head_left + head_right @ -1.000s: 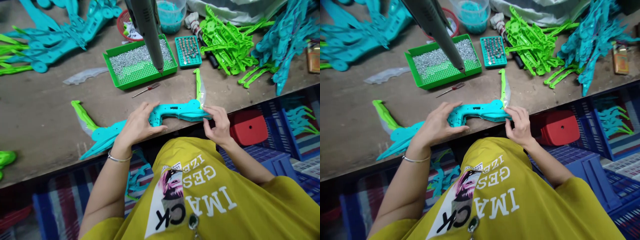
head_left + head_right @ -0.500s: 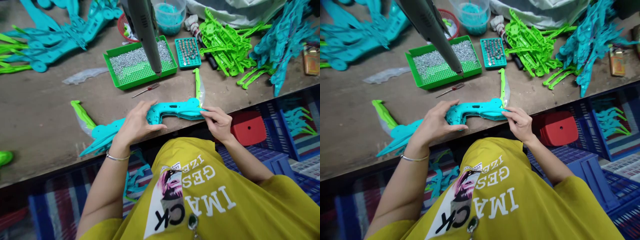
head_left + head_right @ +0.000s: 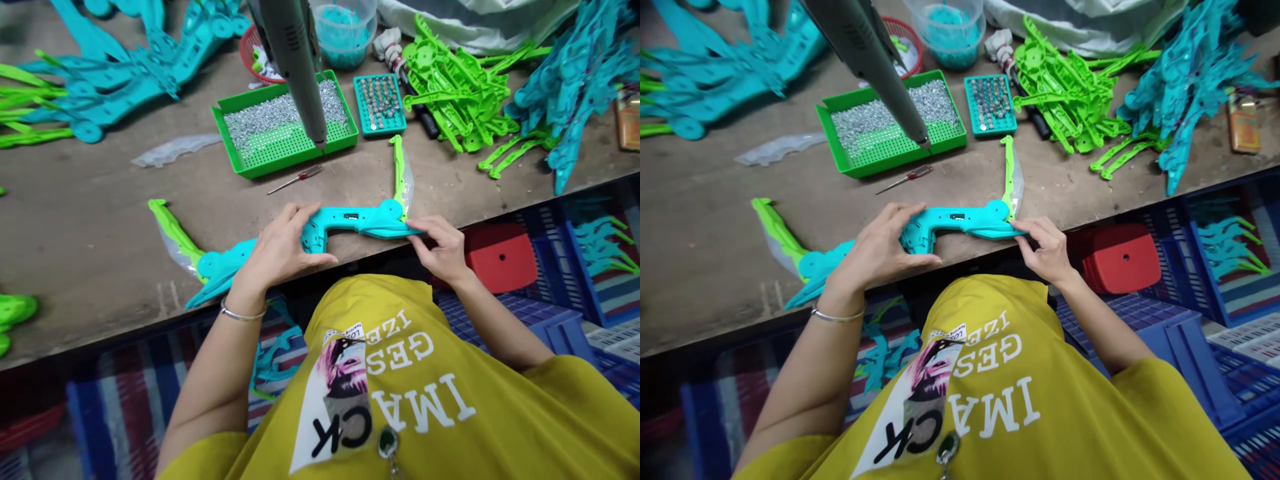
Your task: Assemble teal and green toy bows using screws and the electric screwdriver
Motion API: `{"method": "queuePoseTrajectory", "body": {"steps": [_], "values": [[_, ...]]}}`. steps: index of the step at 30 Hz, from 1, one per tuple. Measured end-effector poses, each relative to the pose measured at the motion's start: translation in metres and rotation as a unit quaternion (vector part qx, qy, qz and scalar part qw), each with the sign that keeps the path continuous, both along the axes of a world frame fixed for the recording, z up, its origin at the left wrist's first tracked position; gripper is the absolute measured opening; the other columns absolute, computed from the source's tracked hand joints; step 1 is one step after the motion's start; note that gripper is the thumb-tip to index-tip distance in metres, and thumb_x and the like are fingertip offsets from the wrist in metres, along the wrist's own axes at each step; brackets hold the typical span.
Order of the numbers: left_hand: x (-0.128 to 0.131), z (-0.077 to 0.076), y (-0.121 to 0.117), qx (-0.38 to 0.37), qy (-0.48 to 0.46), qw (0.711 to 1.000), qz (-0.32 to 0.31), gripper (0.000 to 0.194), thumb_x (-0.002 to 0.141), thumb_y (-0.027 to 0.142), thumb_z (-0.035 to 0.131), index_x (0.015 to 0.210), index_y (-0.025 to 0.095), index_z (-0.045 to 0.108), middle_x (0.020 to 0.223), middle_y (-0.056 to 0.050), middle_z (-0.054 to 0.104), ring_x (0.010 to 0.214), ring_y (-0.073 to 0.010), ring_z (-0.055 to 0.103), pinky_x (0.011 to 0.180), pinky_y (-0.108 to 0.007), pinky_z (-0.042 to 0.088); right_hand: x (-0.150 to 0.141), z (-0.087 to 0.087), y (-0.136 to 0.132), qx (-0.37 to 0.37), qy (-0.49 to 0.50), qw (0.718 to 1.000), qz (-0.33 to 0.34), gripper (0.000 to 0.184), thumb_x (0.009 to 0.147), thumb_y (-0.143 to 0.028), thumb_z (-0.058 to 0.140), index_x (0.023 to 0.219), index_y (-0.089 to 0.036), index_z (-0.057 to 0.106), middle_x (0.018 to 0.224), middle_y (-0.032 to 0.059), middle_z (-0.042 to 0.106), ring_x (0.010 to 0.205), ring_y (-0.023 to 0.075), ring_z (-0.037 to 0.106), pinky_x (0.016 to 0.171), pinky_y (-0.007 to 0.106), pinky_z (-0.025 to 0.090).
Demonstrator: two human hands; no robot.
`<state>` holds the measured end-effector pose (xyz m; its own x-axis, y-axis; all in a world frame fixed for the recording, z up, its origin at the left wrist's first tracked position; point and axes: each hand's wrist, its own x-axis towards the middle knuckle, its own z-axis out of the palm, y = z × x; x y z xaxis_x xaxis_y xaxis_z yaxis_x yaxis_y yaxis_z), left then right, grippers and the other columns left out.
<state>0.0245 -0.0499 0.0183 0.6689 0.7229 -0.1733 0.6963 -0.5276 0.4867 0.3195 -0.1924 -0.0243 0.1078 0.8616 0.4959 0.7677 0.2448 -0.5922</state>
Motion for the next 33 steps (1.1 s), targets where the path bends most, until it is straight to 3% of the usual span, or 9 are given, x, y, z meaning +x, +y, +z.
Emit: {"method": "queuePoseTrajectory", "body": {"steps": [4, 10, 14, 19, 24, 27, 30, 33], "values": [[-0.005, -0.008, 0.002, -0.004, -0.035, 0.999, -0.029, 0.102, 0.073, 0.062, 0.082, 0.156, 0.021, 0.038, 0.157, -0.015, 0.045, 0.145, -0.0362, 0.045, 0.121, -0.05, 0.039, -0.001, -0.001, 0.0, -0.003, 0.011, 1.0, -0.006, 0.025, 0.087, -0.02, 0.073, 0.111, -0.023, 0.076, 0.103, 0.0094, 0.079, 0.093, 0.023, 0.076, 0.083, 0.04, 0.063], [-0.005, -0.02, 0.001, 0.02, -0.039, 0.998, -0.034, 0.099, 0.075, 0.06, 0.081, 0.153, 0.017, 0.039, 0.154, -0.019, 0.048, 0.143, -0.0367, 0.046, 0.12, -0.052, 0.038, -0.007, -0.006, 0.001, -0.022, 0.03, 0.998, -0.044, 0.016, 0.089, -0.024, 0.071, 0.105, -0.024, 0.075, 0.097, 0.0071, 0.079, 0.089, 0.0225, 0.075, 0.081, 0.04, 0.062], [-0.003, -0.021, -0.001, 0.038, 0.002, 0.999, -0.033, 0.093, 0.079, 0.067, 0.074, 0.151, 0.017, 0.041, 0.15, -0.019, 0.052, 0.139, -0.0392, 0.048, 0.115, -0.056, 0.041, -0.009, -0.008, 0.0, -0.016, 0.024, 0.999, -0.025, 0.022, 0.085, -0.025, 0.075, 0.107, -0.024, 0.072, 0.095, 0.0077, 0.077, 0.087, 0.0237, 0.073, 0.077, 0.04, 0.061], [0.0, -0.02, -0.006, 0.069, 0.061, 0.995, -0.023, 0.089, 0.083, 0.061, 0.07, 0.152, 0.017, 0.038, 0.145, -0.021, 0.052, 0.134, -0.0422, 0.05, 0.107, -0.056, 0.044, -0.009, -0.008, 0.001, -0.011, 0.034, 0.999, -0.009, 0.021, 0.084, -0.022, 0.075, 0.105, -0.023, 0.069, 0.094, 0.0067, 0.076, 0.086, 0.0232, 0.073, 0.077, 0.039, 0.06], [0.003, -0.02, -0.009, 0.094, 0.096, 0.99, -0.034, 0.096, 0.085, 0.058, 0.068, 0.159, 0.014, 0.027, 0.143, -0.022, 0.051, 0.131, -0.0435, 0.051, 0.103, -0.055, 0.046, -0.014, -0.006, 0.004, -0.068, 0.108, 0.992, -0.024, 0.016, 0.083, -0.025, 0.076, 0.097, -0.023, 0.067, 0.092, 0.0042, 0.075, 0.084, 0.0203, 0.072, 0.077, 0.036, 0.058], [0.002, -0.022, -0.008, 0.108, 0.109, 0.987, -0.04, 0.091, 0.087, 0.057, 0.065, 0.159, 0.015, 0.028, 0.139, -0.021, 0.053, 0.126, -0.0433, 0.053, 0.099, -0.054, 0.048, -0.01, -0.005, 0.006, -0.122, 0.136, 0.983, -0.009, 0.025, 0.078, -0.023, 0.077, 0.102, -0.021, 0.068, 0.098, 0.0055, 0.074, 0.09, 0.0205, 0.07, 0.082, 0.037, 0.058], [0.001, -0.025, -0.005, 0.117, 0.111, 0.986, -0.045, 0.083, 0.088, 0.057, 0.061, 0.156, 0.016, 0.034, 0.136, -0.02, 0.054, 0.121, -0.0432, 0.054, 0.096, -0.055, 0.049, 0.007, -0.002, 0.009, -0.182, 0.234, 0.953, 0.06, 0.043, 0.074, -0.015, 0.068, 0.116, -0.02, 0.064, 0.107, 0.0076, 0.073, 0.098, 0.0207, 0.071, 0.088, 0.038, 0.059], [-0.002, -0.027, -0.003, 0.119, 0.092, 0.987, -0.052, 0.081, 0.089, 0.057, 0.059, 0.156, 0.019, 0.033, 0.134, -0.019, 0.055, 0.12, -0.0424, 0.054, 0.096, -0.056, 0.049, 0.027, 0.0, 0.017, -0.261, 0.398, 0.872, 0.111, 0.046, 0.071, -0.014, 0.062, 0.117, -0.018, 0.059, 0.112, 0.0088, 0.072, 0.096, 0.0189, 0.074, 0.087, 0.037, 0.062]]}}
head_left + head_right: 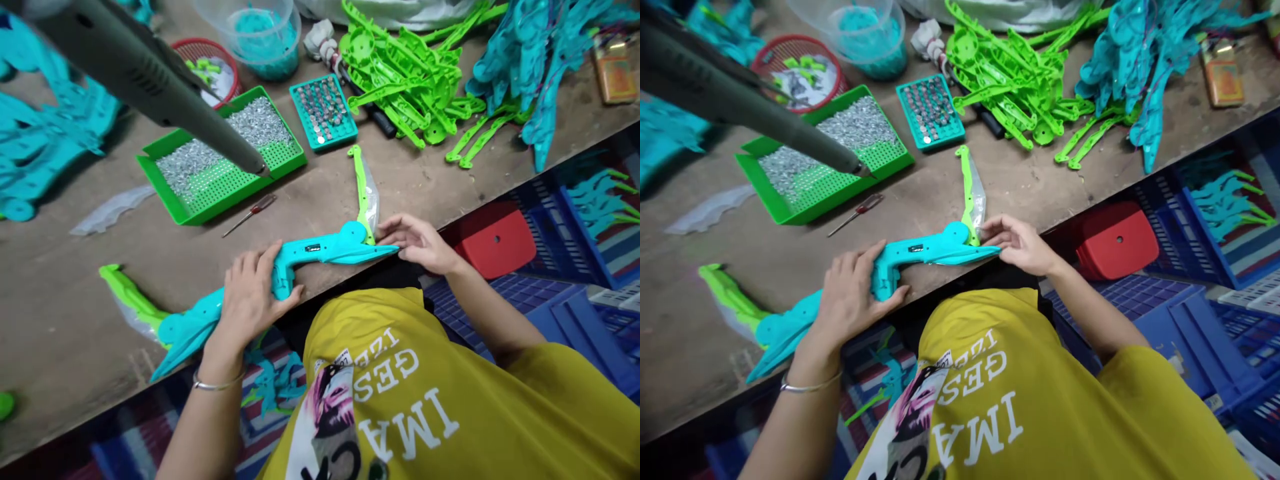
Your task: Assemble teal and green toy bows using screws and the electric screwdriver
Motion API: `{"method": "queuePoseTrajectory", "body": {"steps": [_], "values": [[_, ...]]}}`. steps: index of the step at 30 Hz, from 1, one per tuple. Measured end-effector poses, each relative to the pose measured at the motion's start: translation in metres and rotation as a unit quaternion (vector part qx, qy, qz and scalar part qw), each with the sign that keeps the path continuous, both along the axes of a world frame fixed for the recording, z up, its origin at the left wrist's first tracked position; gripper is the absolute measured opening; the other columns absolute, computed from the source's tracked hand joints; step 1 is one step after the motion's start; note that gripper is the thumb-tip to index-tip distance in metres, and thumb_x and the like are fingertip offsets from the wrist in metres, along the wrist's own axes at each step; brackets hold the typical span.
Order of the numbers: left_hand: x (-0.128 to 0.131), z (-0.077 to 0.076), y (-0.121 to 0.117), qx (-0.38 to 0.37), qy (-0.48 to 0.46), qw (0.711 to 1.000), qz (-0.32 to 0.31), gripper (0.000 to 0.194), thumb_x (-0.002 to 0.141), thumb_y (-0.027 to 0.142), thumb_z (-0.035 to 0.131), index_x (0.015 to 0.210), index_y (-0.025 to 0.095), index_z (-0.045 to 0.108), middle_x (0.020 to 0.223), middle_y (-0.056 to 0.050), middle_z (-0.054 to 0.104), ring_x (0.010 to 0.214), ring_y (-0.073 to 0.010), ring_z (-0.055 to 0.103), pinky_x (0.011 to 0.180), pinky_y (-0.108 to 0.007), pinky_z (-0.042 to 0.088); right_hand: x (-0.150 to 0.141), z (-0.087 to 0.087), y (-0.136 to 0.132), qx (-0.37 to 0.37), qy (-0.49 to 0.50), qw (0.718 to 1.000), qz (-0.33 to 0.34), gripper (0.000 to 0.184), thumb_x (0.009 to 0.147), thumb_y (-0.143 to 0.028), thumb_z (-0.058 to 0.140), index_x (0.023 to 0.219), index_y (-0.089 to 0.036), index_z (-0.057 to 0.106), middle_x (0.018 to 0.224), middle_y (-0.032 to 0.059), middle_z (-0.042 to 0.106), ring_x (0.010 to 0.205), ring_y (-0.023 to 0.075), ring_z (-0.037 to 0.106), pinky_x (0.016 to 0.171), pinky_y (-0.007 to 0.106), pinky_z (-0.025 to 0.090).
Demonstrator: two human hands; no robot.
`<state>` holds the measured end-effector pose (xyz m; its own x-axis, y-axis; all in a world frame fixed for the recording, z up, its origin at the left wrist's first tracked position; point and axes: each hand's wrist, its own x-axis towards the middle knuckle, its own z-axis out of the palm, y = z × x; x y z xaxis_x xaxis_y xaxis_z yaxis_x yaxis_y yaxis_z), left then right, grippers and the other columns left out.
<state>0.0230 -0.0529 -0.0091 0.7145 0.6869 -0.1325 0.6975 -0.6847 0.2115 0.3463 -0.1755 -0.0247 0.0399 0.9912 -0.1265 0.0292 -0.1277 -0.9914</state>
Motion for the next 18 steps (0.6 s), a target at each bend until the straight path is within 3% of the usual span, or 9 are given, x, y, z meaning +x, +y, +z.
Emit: {"method": "queuePoseTrajectory", "body": {"steps": [3, 7, 14, 18], "values": [[-0.002, 0.0, 0.001, -0.005, -0.023, 1.0, -0.015, 0.084, 0.089, 0.055, 0.061, 0.159, 0.024, 0.027, 0.135, -0.017, 0.054, 0.122, -0.041, 0.053, 0.101, -0.057, 0.047, 0.007, 0.001, 0.013, -0.086, 0.065, 0.994, -0.021, 0.034, 0.073, -0.013, 0.065, 0.107, -0.018, 0.06, 0.104, 0.0077, 0.073, 0.089, 0.0167, 0.075, 0.082, 0.034, 0.064], [-0.006, 0.0, 0.002, -0.013, -0.028, 0.999, -0.02, 0.088, 0.088, 0.054, 0.063, 0.161, 0.028, 0.021, 0.138, -0.015, 0.052, 0.127, -0.042, 0.053, 0.105, -0.062, 0.045, 0.001, -0.001, 0.026, -0.103, 0.081, 0.991, -0.009, 0.035, 0.072, -0.011, 0.071, 0.105, -0.018, 0.061, 0.091, 0.0035, 0.073, 0.089, 0.0172, 0.075, 0.083, 0.035, 0.066], [-0.02, 0.001, -0.004, 0.014, -0.021, 1.0, -0.016, 0.096, 0.083, 0.05, 0.07, 0.162, 0.034, 0.017, 0.138, -0.015, 0.051, 0.132, -0.0442, 0.051, 0.107, -0.068, 0.042, -0.005, -0.004, 0.012, 0.037, -0.058, 0.997, 0.042, 0.05, 0.076, -0.013, 0.076, 0.122, -0.023, 0.06, 0.12, 0.005, 0.067, 0.103, 0.0174, 0.07, 0.097, 0.038, 0.062], [-0.022, 0.003, -0.008, 0.05, -0.023, 0.998, -0.029, 0.103, 0.081, 0.045, 0.076, 0.163, 0.036, 0.014, 0.133, -0.016, 0.049, 0.133, -0.0428, 0.049, 0.106, -0.066, 0.045, -0.006, -0.001, 0.008, 0.098, -0.122, 0.985, 0.077, 0.049, 0.082, -0.015, 0.073, 0.128, -0.023, 0.06, 0.12, 0.0083, 0.06, 0.107, 0.0207, 0.065, 0.095, 0.038, 0.061]]}}
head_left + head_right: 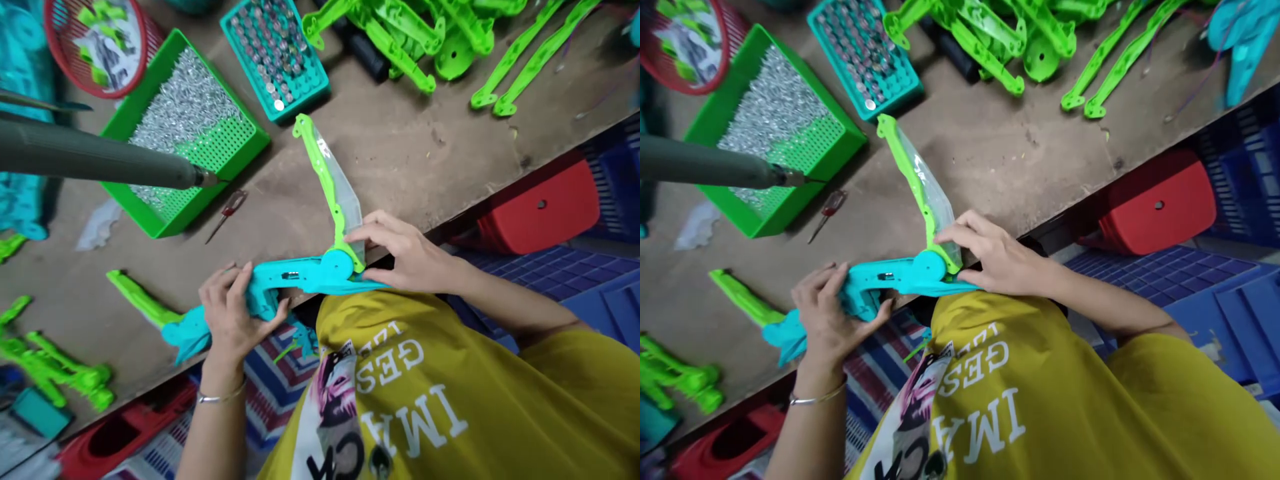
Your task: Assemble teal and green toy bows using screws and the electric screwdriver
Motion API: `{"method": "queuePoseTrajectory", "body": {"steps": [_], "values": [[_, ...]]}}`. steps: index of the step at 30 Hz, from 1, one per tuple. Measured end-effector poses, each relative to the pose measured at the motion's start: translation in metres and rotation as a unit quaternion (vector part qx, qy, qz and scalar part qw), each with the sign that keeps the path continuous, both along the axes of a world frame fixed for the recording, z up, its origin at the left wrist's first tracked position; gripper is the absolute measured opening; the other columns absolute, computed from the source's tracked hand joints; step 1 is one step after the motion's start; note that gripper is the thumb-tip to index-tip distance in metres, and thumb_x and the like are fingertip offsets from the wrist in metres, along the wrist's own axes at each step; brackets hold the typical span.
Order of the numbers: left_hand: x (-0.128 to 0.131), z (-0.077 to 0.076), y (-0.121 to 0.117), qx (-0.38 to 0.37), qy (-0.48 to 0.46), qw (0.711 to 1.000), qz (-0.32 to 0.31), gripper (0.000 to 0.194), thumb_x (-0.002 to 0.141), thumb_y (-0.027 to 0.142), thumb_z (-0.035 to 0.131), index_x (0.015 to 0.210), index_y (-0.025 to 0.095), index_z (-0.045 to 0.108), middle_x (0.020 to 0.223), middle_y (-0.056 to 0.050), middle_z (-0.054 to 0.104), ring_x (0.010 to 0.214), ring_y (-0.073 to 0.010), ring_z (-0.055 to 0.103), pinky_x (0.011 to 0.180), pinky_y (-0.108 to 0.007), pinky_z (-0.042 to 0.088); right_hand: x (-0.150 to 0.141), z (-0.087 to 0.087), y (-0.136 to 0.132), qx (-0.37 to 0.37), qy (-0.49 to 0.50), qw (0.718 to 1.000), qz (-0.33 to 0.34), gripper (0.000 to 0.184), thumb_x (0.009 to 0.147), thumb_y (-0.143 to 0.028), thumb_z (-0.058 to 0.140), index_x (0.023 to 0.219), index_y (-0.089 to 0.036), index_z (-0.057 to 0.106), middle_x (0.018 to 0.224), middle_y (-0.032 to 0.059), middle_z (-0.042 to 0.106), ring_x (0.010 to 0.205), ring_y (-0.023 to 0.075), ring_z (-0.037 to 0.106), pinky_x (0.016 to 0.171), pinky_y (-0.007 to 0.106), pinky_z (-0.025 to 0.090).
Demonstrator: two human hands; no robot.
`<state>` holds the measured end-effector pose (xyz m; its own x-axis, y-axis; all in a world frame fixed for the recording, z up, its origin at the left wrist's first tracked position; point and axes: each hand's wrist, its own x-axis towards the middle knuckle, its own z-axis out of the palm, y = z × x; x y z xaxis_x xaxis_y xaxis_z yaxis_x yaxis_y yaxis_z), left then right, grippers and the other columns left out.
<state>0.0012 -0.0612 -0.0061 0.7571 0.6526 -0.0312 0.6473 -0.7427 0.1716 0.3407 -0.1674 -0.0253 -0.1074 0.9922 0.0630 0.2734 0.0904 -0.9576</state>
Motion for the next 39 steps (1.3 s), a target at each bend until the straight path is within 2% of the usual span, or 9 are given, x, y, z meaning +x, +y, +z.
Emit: {"method": "queuePoseTrajectory", "body": {"steps": [6, 10, 16, 21, 26, 30, 33, 35, 39], "values": [[0.0, 0.002, -0.002, -0.006, 0.025, 1.0, 0.009, 0.107, 0.079, 0.045, 0.078, 0.161, 0.04, 0.009, 0.141, -0.016, 0.044, 0.136, -0.0446, 0.046, 0.108, -0.068, 0.043, -0.006, -0.007, 0.0, 0.012, -0.024, 1.0, 0.004, 0.053, 0.083, -0.019, 0.075, 0.133, -0.026, 0.058, 0.125, 0.0102, 0.052, 0.112, 0.0241, 0.062, 0.097, 0.042, 0.06], [-0.002, 0.0, -0.001, -0.011, 0.016, 1.0, 0.005, 0.105, 0.08, 0.045, 0.077, 0.162, 0.038, 0.012, 0.14, -0.017, 0.045, 0.136, -0.0446, 0.046, 0.109, -0.067, 0.042, -0.009, -0.01, 0.001, 0.017, -0.04, 0.999, -0.008, 0.059, 0.083, -0.021, 0.076, 0.137, -0.029, 0.054, 0.15, 0.013, 0.04, 0.112, 0.025, 0.064, 0.098, 0.045, 0.06], [-0.009, -0.006, 0.002, -0.034, 0.024, 0.999, 0.013, 0.103, 0.08, 0.05, 0.076, 0.162, 0.035, 0.016, 0.138, -0.017, 0.048, 0.139, -0.0446, 0.045, 0.113, -0.067, 0.037, -0.006, -0.004, 0.01, 0.019, -0.042, 0.999, -0.016, 0.071, 0.078, -0.022, 0.082, 0.141, -0.036, 0.054, 0.17, 0.0053, 0.023, 0.14, 0.0344, 0.052, 0.105, 0.05, 0.058], [-0.008, -0.006, 0.005, -0.027, 0.006, 1.0, -0.013, 0.1, 0.083, 0.05, 0.073, 0.163, 0.033, 0.015, 0.138, -0.018, 0.049, 0.137, -0.0431, 0.048, 0.112, -0.065, 0.039, -0.007, -0.002, 0.015, 0.013, -0.075, 0.997, 0.002, 0.074, 0.076, -0.02, 0.082, 0.141, -0.036, 0.052, 0.175, 0.0044, 0.01, 0.143, 0.0388, 0.051, 0.104, 0.055, 0.057], [-0.003, -0.006, 0.007, -0.049, 0.03, 0.998, 0.001, 0.099, 0.084, 0.055, 0.071, 0.163, 0.029, 0.017, 0.136, -0.018, 0.05, 0.136, -0.0422, 0.048, 0.111, -0.063, 0.041, 0.003, -0.007, 0.02, 0.036, -0.075, 0.996, 0.017, 0.081, 0.069, -0.018, 0.086, 0.141, -0.036, 0.053, 0.173, 0.0057, 0.015, 0.154, 0.0376, 0.037, 0.11, 0.055, 0.053], [-0.002, -0.006, 0.008, -0.059, 0.038, 0.998, -0.009, 0.098, 0.086, 0.054, 0.068, 0.164, 0.029, 0.014, 0.14, -0.019, 0.05, 0.137, -0.042, 0.048, 0.111, -0.062, 0.041, 0.012, -0.011, 0.022, 0.007, -0.06, 0.997, 0.052, 0.083, 0.068, -0.017, 0.085, 0.142, -0.036, 0.053, 0.174, 0.0071, 0.015, 0.138, 0.033, 0.057, 0.097, 0.045, 0.062], [-0.001, -0.005, 0.009, -0.068, 0.032, 0.997, -0.006, 0.095, 0.088, 0.054, 0.067, 0.164, 0.029, 0.015, 0.14, -0.019, 0.05, 0.137, -0.0416, 0.047, 0.112, -0.061, 0.04, 0.011, -0.012, 0.021, 0.001, -0.05, 0.998, 0.037, 0.084, 0.067, -0.017, 0.086, 0.142, -0.034, 0.053, 0.173, 0.0102, 0.016, 0.127, 0.0317, 0.066, 0.089, 0.041, 0.065], [-0.001, -0.005, 0.01, -0.07, 0.027, 0.997, -0.011, 0.097, 0.088, 0.057, 0.067, 0.164, 0.028, 0.015, 0.141, -0.019, 0.05, 0.137, -0.0421, 0.047, 0.113, -0.061, 0.039, 0.008, -0.011, 0.021, 0.007, -0.055, 0.998, 0.023, 0.084, 0.067, -0.02, 0.087, 0.143, -0.032, 0.053, 0.172, 0.0111, 0.019, 0.129, 0.0332, 0.064, 0.091, 0.044, 0.064], [0.001, -0.004, 0.01, -0.071, 0.02, 0.997, -0.028, 0.108, 0.081, 0.07, 0.069, 0.164, 0.025, 0.016, 0.145, -0.022, 0.047, 0.136, -0.0452, 0.045, 0.113, -0.063, 0.037, 0.002, -0.002, 0.023, 0.043, -0.119, 0.992, -0.004, 0.084, 0.067, -0.022, 0.088, 0.142, -0.034, 0.053, 0.173, 0.0068, 0.018, 0.148, 0.0386, 0.044, 0.107, 0.058, 0.053]]}}
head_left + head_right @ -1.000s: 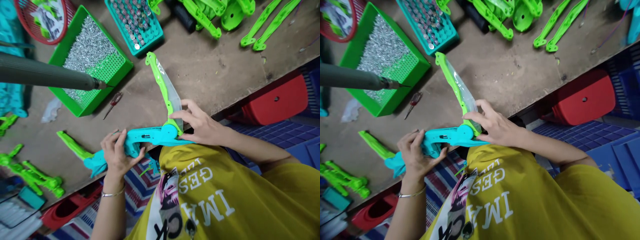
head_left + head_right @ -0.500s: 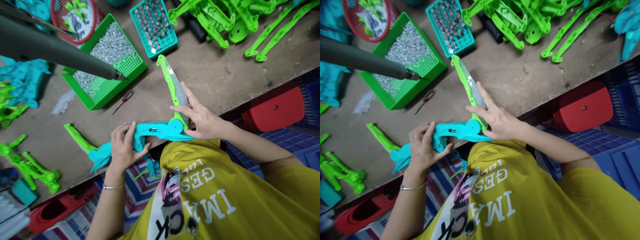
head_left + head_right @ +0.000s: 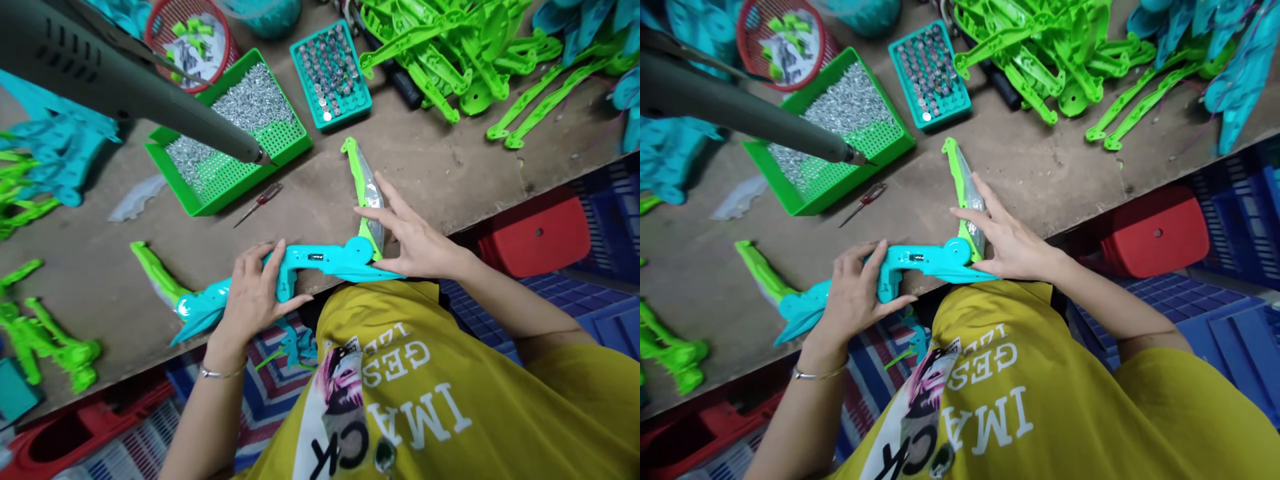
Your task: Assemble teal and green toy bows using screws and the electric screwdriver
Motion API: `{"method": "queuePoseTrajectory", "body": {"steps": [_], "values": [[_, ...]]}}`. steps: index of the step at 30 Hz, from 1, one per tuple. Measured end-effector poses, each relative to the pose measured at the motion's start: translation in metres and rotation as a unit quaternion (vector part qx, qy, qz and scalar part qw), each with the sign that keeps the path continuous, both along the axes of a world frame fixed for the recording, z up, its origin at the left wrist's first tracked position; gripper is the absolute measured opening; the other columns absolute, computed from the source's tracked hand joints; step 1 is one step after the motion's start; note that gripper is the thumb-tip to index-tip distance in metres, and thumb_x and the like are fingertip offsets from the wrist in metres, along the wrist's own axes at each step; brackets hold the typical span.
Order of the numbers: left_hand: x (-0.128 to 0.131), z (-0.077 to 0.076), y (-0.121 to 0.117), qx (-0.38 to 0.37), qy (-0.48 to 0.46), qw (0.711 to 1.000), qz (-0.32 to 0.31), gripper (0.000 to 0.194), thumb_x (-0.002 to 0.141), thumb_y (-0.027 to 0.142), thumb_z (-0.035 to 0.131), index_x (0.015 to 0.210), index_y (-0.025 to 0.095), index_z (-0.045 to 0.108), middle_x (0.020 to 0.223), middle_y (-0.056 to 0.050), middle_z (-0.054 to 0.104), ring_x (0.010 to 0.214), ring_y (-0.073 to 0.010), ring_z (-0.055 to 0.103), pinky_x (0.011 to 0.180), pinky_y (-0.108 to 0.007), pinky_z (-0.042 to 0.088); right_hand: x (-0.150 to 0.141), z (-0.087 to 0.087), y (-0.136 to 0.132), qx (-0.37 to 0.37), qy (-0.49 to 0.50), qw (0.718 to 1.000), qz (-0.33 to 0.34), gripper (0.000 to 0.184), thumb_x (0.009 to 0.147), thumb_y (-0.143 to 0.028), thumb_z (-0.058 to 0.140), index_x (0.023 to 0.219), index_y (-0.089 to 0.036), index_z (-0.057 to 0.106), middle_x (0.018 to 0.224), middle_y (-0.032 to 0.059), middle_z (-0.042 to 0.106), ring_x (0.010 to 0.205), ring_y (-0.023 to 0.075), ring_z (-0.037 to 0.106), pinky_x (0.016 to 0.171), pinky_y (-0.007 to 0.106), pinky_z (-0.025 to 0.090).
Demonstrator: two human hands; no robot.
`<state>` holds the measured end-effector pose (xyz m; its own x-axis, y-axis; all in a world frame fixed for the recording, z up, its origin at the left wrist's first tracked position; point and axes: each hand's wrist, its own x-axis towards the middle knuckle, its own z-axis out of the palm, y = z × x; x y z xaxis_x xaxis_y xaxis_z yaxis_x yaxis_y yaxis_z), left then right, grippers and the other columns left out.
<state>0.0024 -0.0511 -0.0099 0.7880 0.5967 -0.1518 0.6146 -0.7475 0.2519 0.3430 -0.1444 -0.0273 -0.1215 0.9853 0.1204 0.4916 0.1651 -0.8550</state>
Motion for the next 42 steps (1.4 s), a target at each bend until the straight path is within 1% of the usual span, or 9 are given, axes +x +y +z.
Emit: {"method": "queuePoseTrajectory", "body": {"steps": [4, 8, 11, 17, 26, 31, 34, 36, 42], "values": [[0.003, 0.001, 0.0, 0.007, 0.016, 1.0, -0.01, 0.112, 0.082, 0.075, 0.063, 0.165, 0.022, 0.011, 0.146, -0.023, 0.046, 0.135, -0.0441, 0.045, 0.115, -0.062, 0.035, 0.0, 0.01, 0.003, 0.045, -0.112, 0.993, 0.01, 0.069, 0.07, -0.026, 0.087, 0.133, -0.035, 0.061, 0.172, 0.0031, 0.022, 0.143, 0.0411, 0.043, 0.108, 0.065, 0.045], [0.004, -0.001, -0.002, 0.032, 0.023, 0.999, -0.02, 0.111, 0.084, 0.076, 0.058, 0.165, 0.018, 0.01, 0.143, -0.024, 0.048, 0.131, -0.0432, 0.045, 0.113, -0.059, 0.036, 0.004, 0.01, 0.009, 0.103, -0.182, 0.974, 0.092, 0.051, 0.078, -0.033, 0.08, 0.127, -0.028, 0.066, 0.157, 0.0092, 0.05, 0.126, 0.038, 0.051, 0.099, 0.058, 0.047], [0.003, -0.002, -0.003, 0.048, 0.02, 0.998, -0.021, 0.11, 0.085, 0.078, 0.056, 0.165, 0.015, 0.014, 0.14, -0.024, 0.051, 0.125, -0.0424, 0.048, 0.109, -0.056, 0.039, 0.006, 0.006, 0.015, 0.133, -0.189, 0.963, 0.14, 0.05, 0.082, -0.033, 0.072, 0.13, -0.021, 0.065, 0.132, 0.0124, 0.068, 0.109, 0.0318, 0.058, 0.09, 0.049, 0.049], [0.006, 0.001, -0.005, 0.065, 0.051, 0.996, -0.016, 0.103, 0.088, 0.078, 0.05, 0.164, 0.014, 0.021, 0.137, -0.023, 0.055, 0.105, -0.0362, 0.051, 0.094, -0.049, 0.043, 0.008, 0.002, 0.021, 0.156, -0.164, 0.956, 0.188, 0.045, 0.088, -0.032, 0.065, 0.129, -0.014, 0.063, 0.119, 0.0135, 0.072, 0.102, 0.0274, 0.063, 0.087, 0.043, 0.051], [0.011, 0.005, -0.007, 0.07, 0.05, 0.996, 0.002, 0.1, 0.09, 0.079, 0.044, 0.163, 0.014, 0.025, 0.134, -0.023, 0.057, 0.101, -0.0357, 0.049, 0.088, -0.047, 0.04, 0.027, 0.04, 0.036, -0.003, -0.085, 0.966, 0.243, 0.052, 0.087, -0.022, 0.066, 0.139, -0.022, 0.061, 0.145, 0.0128, 0.062, 0.131, 0.0279, 0.061, 0.11, 0.048, 0.05], [0.013, 0.006, -0.011, 0.062, 0.061, 0.996, 0.015, 0.107, 0.086, 0.084, 0.045, 0.164, 0.013, 0.023, 0.146, -0.025, 0.05, 0.109, -0.0388, 0.048, 0.09, -0.049, 0.039, -0.009, 0.073, 0.018, -0.119, 0.07, 0.986, 0.097, 0.024, 0.088, -0.027, 0.071, 0.109, -0.018, 0.074, 0.101, 0.008, 0.077, 0.079, 0.0157, 0.072, 0.073, 0.03, 0.059], [0.012, 0.001, -0.01, 0.052, 0.047, 0.997, 0.022, 0.099, 0.091, 0.076, 0.045, 0.164, 0.013, 0.023, 0.143, -0.024, 0.052, 0.11, -0.038, 0.049, 0.092, -0.049, 0.04, -0.059, 0.063, -0.002, -0.343, 0.255, 0.89, 0.161, 0.022, 0.09, -0.035, 0.069, 0.103, -0.018, 0.072, 0.083, 0.0036, 0.076, 0.07, 0.0132, 0.072, 0.065, 0.025, 0.058], [0.01, -0.003, -0.009, 0.05, 0.036, 0.998, 0.028, 0.096, 0.093, 0.072, 0.045, 0.164, 0.011, 0.022, 0.136, -0.023, 0.055, 0.108, -0.0375, 0.05, 0.091, -0.049, 0.041, -0.094, 0.043, -0.01, -0.431, 0.354, 0.817, 0.148, 0.03, 0.084, -0.031, 0.075, 0.11, -0.019, 0.068, 0.097, 0.0045, 0.078, 0.081, 0.0132, 0.075, 0.077, 0.028, 0.061], [0.002, -0.008, 0.001, 0.011, -0.014, 1.0, 0.02, 0.111, 0.088, 0.071, 0.053, 0.164, 0.005, 0.007, 0.134, -0.025, 0.054, 0.112, -0.0392, 0.051, 0.098, -0.054, 0.043, -0.159, 0.003, -0.016, -0.455, 0.501, 0.731, -0.079, 0.038, 0.08, -0.03, 0.081, 0.111, -0.019, 0.061, 0.099, 0.0047, 0.077, 0.098, 0.0158, 0.075, 0.098, 0.036, 0.059]]}}
